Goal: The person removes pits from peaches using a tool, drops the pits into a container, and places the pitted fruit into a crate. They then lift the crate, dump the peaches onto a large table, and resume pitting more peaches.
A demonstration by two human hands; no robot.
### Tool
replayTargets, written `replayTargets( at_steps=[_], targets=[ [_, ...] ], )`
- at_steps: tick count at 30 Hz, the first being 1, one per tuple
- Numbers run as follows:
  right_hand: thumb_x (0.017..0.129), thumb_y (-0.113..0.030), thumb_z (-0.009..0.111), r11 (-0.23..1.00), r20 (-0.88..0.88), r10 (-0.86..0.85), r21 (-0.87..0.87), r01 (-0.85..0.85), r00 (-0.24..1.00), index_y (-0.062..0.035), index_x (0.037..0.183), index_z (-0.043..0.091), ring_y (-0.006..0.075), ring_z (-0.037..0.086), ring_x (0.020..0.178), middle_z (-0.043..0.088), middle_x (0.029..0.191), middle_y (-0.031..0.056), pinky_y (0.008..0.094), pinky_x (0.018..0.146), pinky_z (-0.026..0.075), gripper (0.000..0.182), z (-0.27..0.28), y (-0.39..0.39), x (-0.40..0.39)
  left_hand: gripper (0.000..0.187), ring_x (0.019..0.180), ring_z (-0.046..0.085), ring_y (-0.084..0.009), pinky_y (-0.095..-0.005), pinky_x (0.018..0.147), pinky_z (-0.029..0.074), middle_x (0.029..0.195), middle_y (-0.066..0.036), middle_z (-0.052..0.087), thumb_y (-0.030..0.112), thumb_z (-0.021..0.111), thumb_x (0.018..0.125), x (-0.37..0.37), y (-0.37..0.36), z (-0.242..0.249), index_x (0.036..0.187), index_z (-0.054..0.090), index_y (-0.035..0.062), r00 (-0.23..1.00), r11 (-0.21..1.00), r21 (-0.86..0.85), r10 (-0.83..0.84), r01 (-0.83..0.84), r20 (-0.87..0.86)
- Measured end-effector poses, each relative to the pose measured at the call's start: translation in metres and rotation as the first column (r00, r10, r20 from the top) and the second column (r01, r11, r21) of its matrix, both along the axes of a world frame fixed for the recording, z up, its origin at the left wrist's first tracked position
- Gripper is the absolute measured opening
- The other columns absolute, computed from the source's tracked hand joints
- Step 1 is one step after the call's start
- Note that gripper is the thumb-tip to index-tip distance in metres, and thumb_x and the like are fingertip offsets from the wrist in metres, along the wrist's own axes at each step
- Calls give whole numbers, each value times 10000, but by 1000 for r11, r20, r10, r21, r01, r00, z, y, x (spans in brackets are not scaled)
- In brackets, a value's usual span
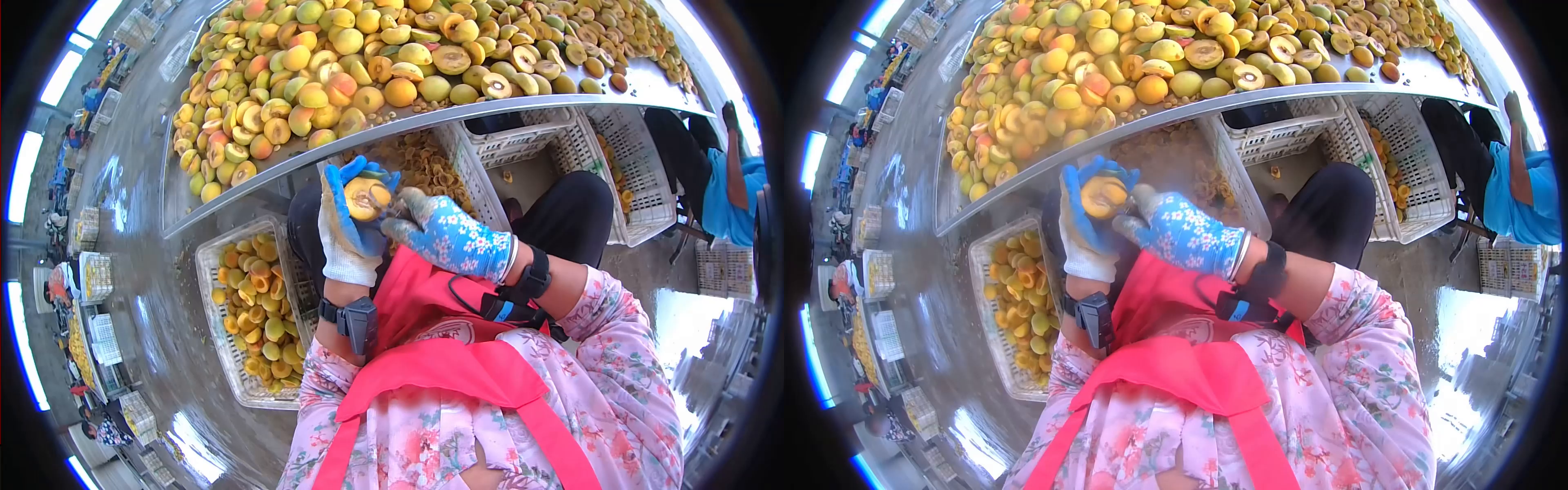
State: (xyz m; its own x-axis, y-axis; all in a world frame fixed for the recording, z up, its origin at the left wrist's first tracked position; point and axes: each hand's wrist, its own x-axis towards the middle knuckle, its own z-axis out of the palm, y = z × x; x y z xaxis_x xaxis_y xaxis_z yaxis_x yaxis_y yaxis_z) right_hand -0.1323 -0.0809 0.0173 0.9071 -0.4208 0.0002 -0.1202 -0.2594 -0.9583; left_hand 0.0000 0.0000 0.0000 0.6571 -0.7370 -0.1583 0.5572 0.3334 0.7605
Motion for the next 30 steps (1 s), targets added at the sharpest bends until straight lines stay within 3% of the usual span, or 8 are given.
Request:
replayTargets(
  at_steps=[5,7,10,14,16,19,24,30],
  targets=[
    [935,-227,608,996,-47,-75,45,77,996,52,1095,517,324,684,908,679,948,223,396,748,523,333,-21,16,14,455,923,626,-200,-341,841,540,1045,-107,600,386,475,1005,-2,-2,6,1247,519,3,980,995,91,16,-34,197],
    [940,-221,581,973,23,-129,195,122,991,58,1124,504,350,672,918,666,960,236,401,759,518,343,-20,24,16,450,933,616,-182,-324,836,536,1081,-99,586,382,469,1008,-6,5,1,1258,515,11,471,956,164,-31,-245,881],
    [943,-195,546,916,-22,-89,391,90,996,53,1167,493,335,659,932,648,1002,229,402,798,507,338,-4,27,13,441,972,595,-161,-305,836,528,1130,-85,568,378,459,1012,-13,11,4,1283,506,33,18,908,136,-141,-397,990],
    [932,-172,597,999,125,23,-39,-19,992,25,1123,477,302,697,795,676,895,189,389,644,531,299,-36,9,12,453,1050,587,-233,-428,942,498,1171,-103,570,407,430,1011,-20,5,22,1312,490,73,974,1000,11,-27,26,225],
    [928,-150,590,997,38,68,18,-69,997,20,1114,469,342,687,812,674,895,202,412,650,533,279,-37,4,10,460,1027,608,-335,-532,997,454,1125,-144,604,448,415,1007,-3,-1,12,1247,527,71,940,976,-115,-211,186,-269],
    [900,-155,592,965,83,62,-258,-38,995,46,1115,469,423,638,749,640,801,239,460,599,502,318,-37,2,8,456,1003,619,-334,-518,984,467,1047,-157,628,455,419,1004,3,-1,-4,1164,562,53,976,977,-19,-211,213,52],
    [889,-150,593,953,105,-9,-301,40,994,60,1100,465,428,635,744,637,797,246,470,592,499,325,-51,7,9,384,935,626,-272,-464,945,498,982,-123,627,386,468,1003,-10,-5,-4,1112,575,34,996,995,-25,-92,92,3],
    [908,-189,569,990,160,-63,136,41,985,8,1106,489,371,636,642,636,738,175,442,552,489,290,-41,13,11,367,868,657,-278,-497,893,536,952,-129,641,356,499,997,-12,-4,-9,1084,587,10,999,1000,-6,14,-14,37]
  ],
)
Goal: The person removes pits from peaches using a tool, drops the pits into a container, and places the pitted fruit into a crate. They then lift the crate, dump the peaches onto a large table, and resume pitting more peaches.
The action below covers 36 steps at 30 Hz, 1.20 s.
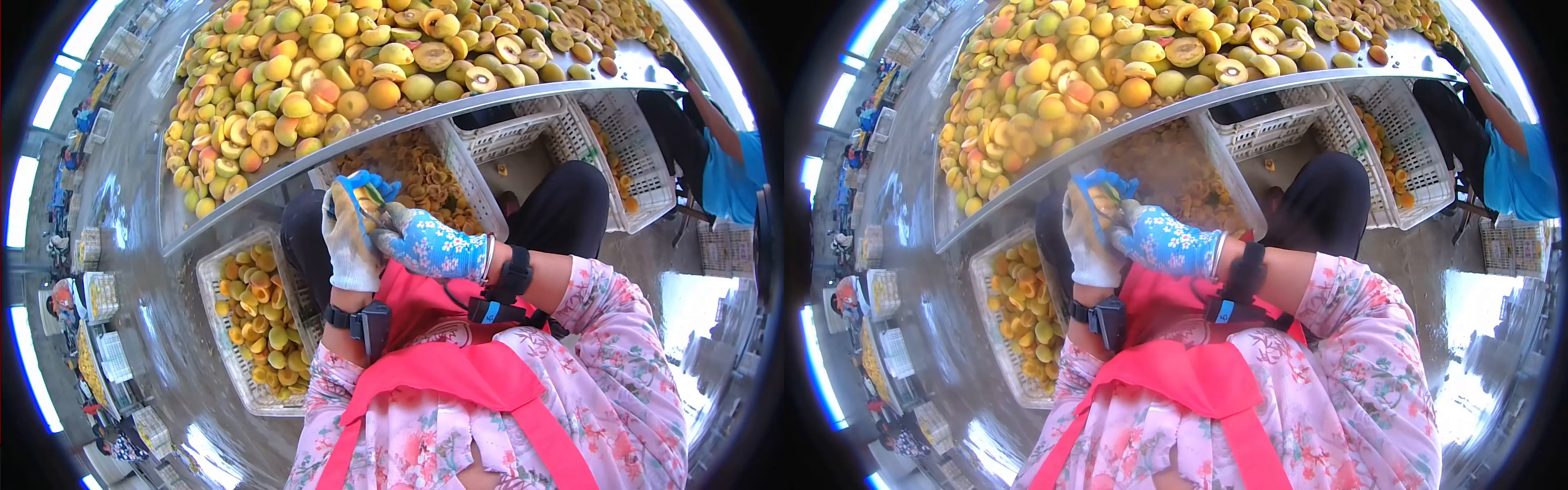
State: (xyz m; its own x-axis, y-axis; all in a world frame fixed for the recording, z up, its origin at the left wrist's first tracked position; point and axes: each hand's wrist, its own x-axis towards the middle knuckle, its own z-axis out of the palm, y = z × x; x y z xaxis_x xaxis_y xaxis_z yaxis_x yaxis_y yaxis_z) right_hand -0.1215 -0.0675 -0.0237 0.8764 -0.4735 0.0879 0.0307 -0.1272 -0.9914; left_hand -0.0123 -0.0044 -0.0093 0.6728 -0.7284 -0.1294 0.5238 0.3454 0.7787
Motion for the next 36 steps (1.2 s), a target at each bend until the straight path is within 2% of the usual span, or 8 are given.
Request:
replayTargets(
  at_steps=[3,8,12,18,22,28,32,36],
  targets=[
    [913,-189,568,840,-310,350,521,-150,884,-11,1139,497,367,649,687,642,770,171,438,597,502,297,50,-18,-5,374,868,658,-264,-486,876,545,951,-127,640,355,482,1005,0,1,1,1080,580,3,998,1000,-6,18,-18,57],
    [938,-228,498,972,58,-80,-214,91,995,-25,1142,503,168,557,535,585,718,81,345,467,457,288,-24,3,11,363,873,660,-244,-391,824,563,965,-124,639,340,454,1021,-5,-3,11,1111,567,7,985,978,170,92,-117,147],
    [901,-208,558,802,-262,351,580,-144,899,4,1048,491,366,652,690,627,785,206,413,595,516,267,30,-15,-1,352,860,659,-225,-327,748,561,993,-109,641,334,456,1023,-7,-1,5,1134,561,17,982,987,82,129,-141,136],
    [929,-255,506,986,130,-52,-153,71,990,-65,951,493,88,431,414,490,655,26,268,360,360,192,-40,-1,18,335,817,630,-159,-287,681,547,1028,-91,638,319,469,1020,-3,-1,0,1155,556,25,375,908,180,-28,-378,927],
    [905,-219,523,624,-82,390,756,-197,917,-24,1009,494,134,496,436,530,671,65,304,384,421,222,20,-20,-1,337,836,624,-155,-286,696,549,1050,-94,628,316,468,1021,2,9,-16,1170,548,24,860,984,87,93,-157,501],
    [895,-202,581,969,-37,12,-245,-20,999,22,1076,465,370,658,662,643,777,213,431,558,520,310,-17,-11,16,390,924,639,-216,-336,797,550,1055,-110,624,351,454,1019,5,-1,-3,1193,543,14,520,975,110,8,-194,854],
    [884,-180,605,982,-185,-25,-187,-10,982,41,1075,458,439,642,812,644,848,271,462,652,526,326,-8,-8,13,411,944,641,-233,-350,828,548,1056,-111,625,366,456,1015,9,-5,-4,1202,544,10,114,933,144,-112,-329,987],
    [887,-190,591,987,-181,-21,-163,-9,983,41,1054,456,441,642,790,638,819,268,460,639,523,316,-13,-9,15,407,936,640,-226,-354,831,544,1061,-106,626,363,473,1009,5,-5,-15,1202,547,12,810,970,174,37,-170,585]
  ],
)
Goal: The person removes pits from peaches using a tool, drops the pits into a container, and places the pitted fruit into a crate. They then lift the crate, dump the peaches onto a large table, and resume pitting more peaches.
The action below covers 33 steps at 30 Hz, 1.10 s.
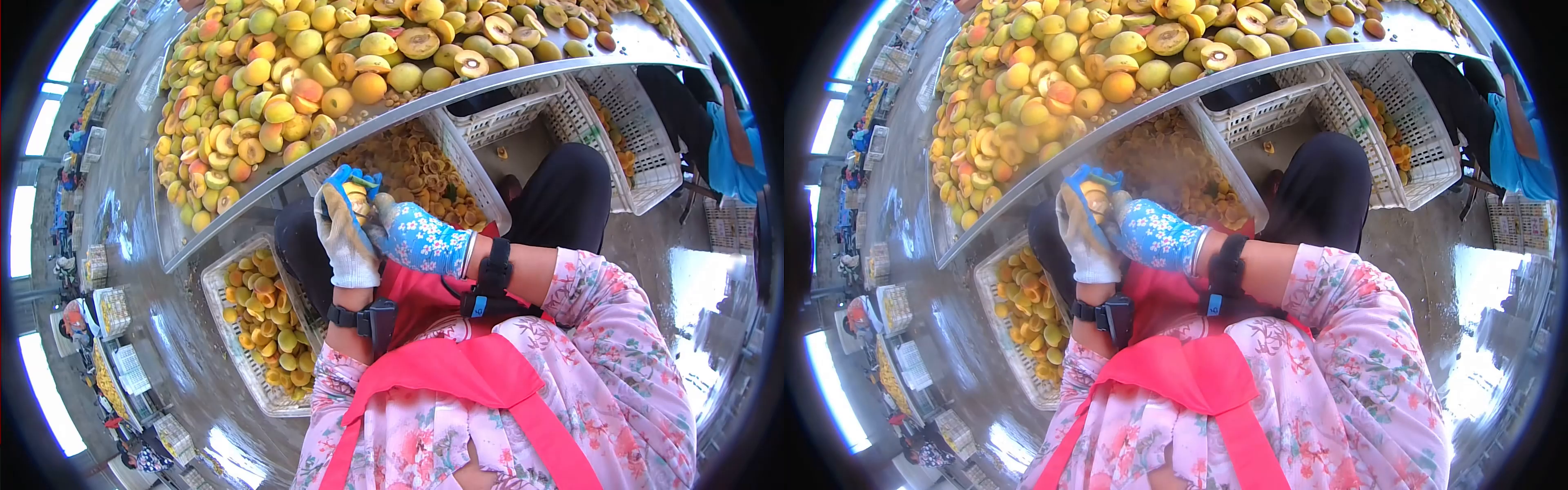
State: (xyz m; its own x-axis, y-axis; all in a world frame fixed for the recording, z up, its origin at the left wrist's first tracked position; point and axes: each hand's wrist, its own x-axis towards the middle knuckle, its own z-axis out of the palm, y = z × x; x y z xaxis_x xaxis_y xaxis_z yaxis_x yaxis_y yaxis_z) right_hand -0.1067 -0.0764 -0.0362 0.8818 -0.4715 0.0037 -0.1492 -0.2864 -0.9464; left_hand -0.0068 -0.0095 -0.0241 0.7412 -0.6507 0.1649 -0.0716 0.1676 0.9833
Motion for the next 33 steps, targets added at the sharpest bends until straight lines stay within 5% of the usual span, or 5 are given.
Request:
replayTargets(
  at_steps=[11,14,21,26,33],
  targets=[
    [924,-201,493,361,48,243,923,-136,969,-67,1057,535,126,426,405,515,624,31,285,353,335,193,29,-23,-4,392,957,631,-221,-357,836,543,1121,-114,616,323,481,1012,4,4,-9,1249,507,11,954,974,-223,-112,49,-280],
    [938,-246,490,998,374,-27,-46,48,927,-102,1000,546,115,398,398,494,609,27,279,334,294,166,-28,-4,14,388,986,630,-240,-356,844,543,1148,-125,604,306,471,1018,8,7,-18,1266,500,10,997,998,25,-53,51,57],
    [943,-279,475,390,73,255,905,-172,964,-89,921,506,118,423,401,469,543,33,259,324,274,194,23,-24,-4,377,1027,628,-255,-355,838,546,1187,-122,593,287,452,1026,0,1,-5,1291,499,23,940,989,-148,-68,19,-335],
    [928,-291,564,959,63,107,258,-120,992,-17,1063,525,156,588,523,606,728,91,311,450,469,308,1,-23,1,339,1033,615,-281,-394,884,531,1183,-139,576,239,447,1024,7,-3,-12,1285,497,28,991,990,132,-63,47,119],
    [917,-231,601,754,-28,-157,642,138,987,-8,1044,587,99,536,459,599,696,38,253,397,417,258,11,-36,7,390,1064,596,-264,-383,950,499,1186,-156,582,197,534,968,15,-5,-7,1308,477,12,898,980,192,-136,58,419]
  ],
)
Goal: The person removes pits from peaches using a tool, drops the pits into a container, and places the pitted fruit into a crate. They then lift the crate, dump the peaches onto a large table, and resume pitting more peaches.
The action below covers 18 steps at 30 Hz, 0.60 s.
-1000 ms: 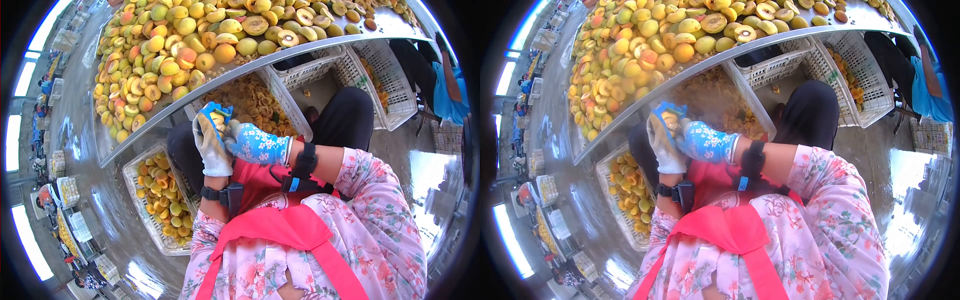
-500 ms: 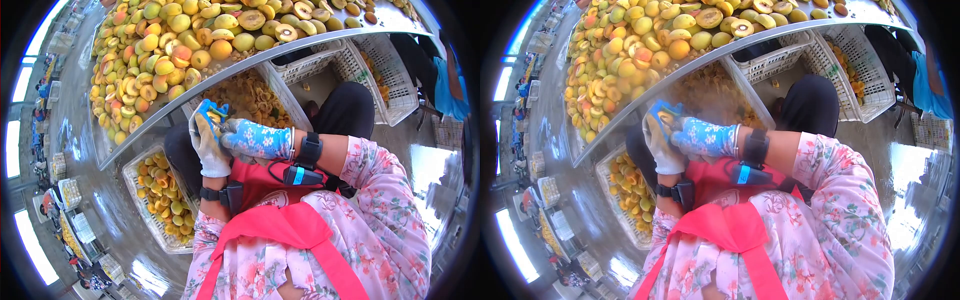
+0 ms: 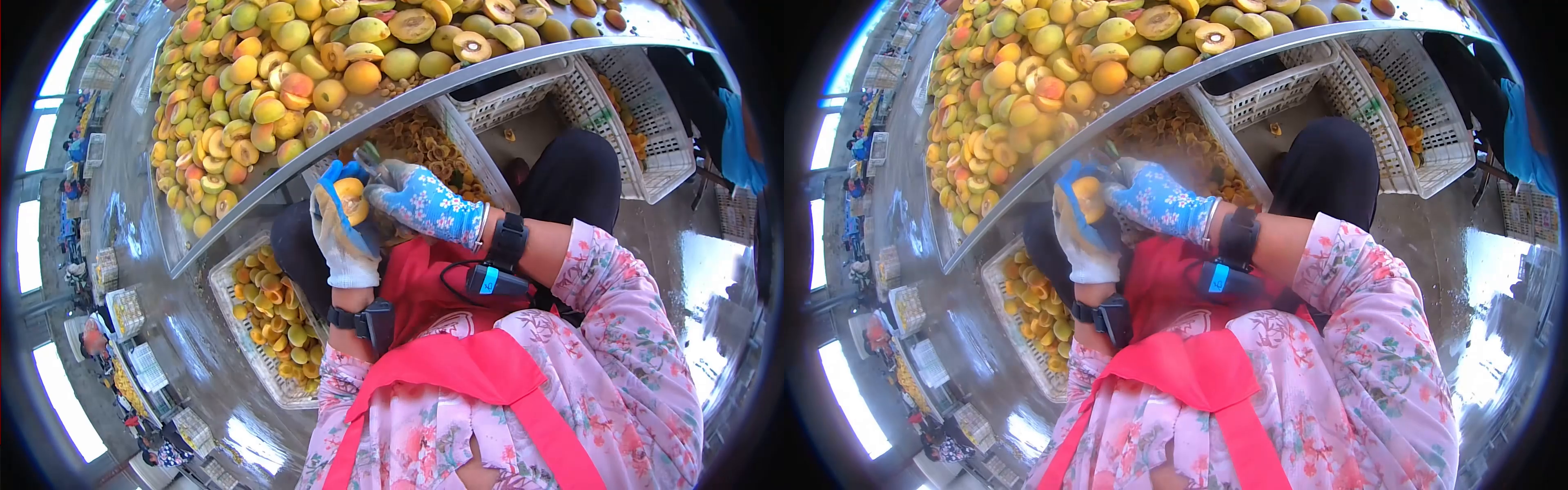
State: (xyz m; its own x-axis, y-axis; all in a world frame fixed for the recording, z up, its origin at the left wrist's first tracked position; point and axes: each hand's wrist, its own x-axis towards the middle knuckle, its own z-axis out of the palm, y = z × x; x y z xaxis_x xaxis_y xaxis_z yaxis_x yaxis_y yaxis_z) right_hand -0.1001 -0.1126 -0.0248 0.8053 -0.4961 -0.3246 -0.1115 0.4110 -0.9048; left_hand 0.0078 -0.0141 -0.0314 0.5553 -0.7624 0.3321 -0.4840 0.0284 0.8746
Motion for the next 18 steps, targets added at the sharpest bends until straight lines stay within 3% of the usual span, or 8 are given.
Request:
replayTargets(
  at_steps=[1,3,5,9,12,14,16,18],
  targets=[
    [914,-227,593,993,63,32,110,-38,998,2,1026,591,105,545,467,595,680,54,257,397,423,255,-2,-3,0,387,1063,593,-247,-371,952,492,1192,-156,582,202,528,978,-1,0,-4,1307,478,6,993,1000,-17,12,-14,-115],
    [922,-227,579,999,-50,41,15,-40,998,4,1017,587,111,542,460,596,678,61,256,389,420,250,-2,-4,1,372,1056,586,-213,-345,948,479,1189,-144,586,215,512,997,-7,-1,-12,1300,487,2,887,995,-32,74,-99,-456],
    [937,-210,549,1000,-56,-15,23,17,998,2,996,578,112,515,445,578,664,52,257,371,402,223,-7,0,6,346,1036,561,-157,-299,936,452,1163,-92,590,239,478,1021,-13,-5,-24,1277,516,9,839,988,-45,98,-144,-536],
    [942,-178,522,929,21,-14,370,5,1000,-17,955,566,111,462,432,532,645,30,260,366,377,167,-28,9,9,328,1056,544,-147,-302,964,431,1173,-83,582,192,505,1009,-15,-4,-30,1284,507,13,859,993,3,102,-116,-501],
    [942,-200,543,974,78,-117,203,99,990,-18,962,565,108,485,450,550,675,45,258,388,394,184,-31,13,11,326,1065,551,-162,-311,972,437,1180,-90,580,181,511,1004,-16,-5,-28,1286,502,17,850,993,-19,94,-121,-518],
    [937,-230,565,998,75,-44,38,41,996,-8,988,569,102,512,486,571,705,61,260,418,409,228,-24,13,5,319,1049,571,-183,-333,964,458,1182,-98,581,173,513,999,-11,-4,-37,1279,503,20,824,988,-53,89,-143,-560],
    [931,-260,585,999,62,10,-40,-7,998,3,1009,570,106,547,544,590,734,72,267,468,435,275,-10,12,-3,326,1014,596,-214,-362,935,488,1172,-111,583,172,529,983,-6,-2,-35,1273,498,27,966,997,6,71,-72,-249],
    [923,-291,603,998,51,50,-28,-49,997,16,1024,568,118,589,625,607,763,77,282,541,472,325,0,10,-9,338,979,614,-239,-385,905,512,1161,-122,585,186,540,971,-4,-1,-27,1268,495,31,994,998,51,47,-41,-101]
  ],
)
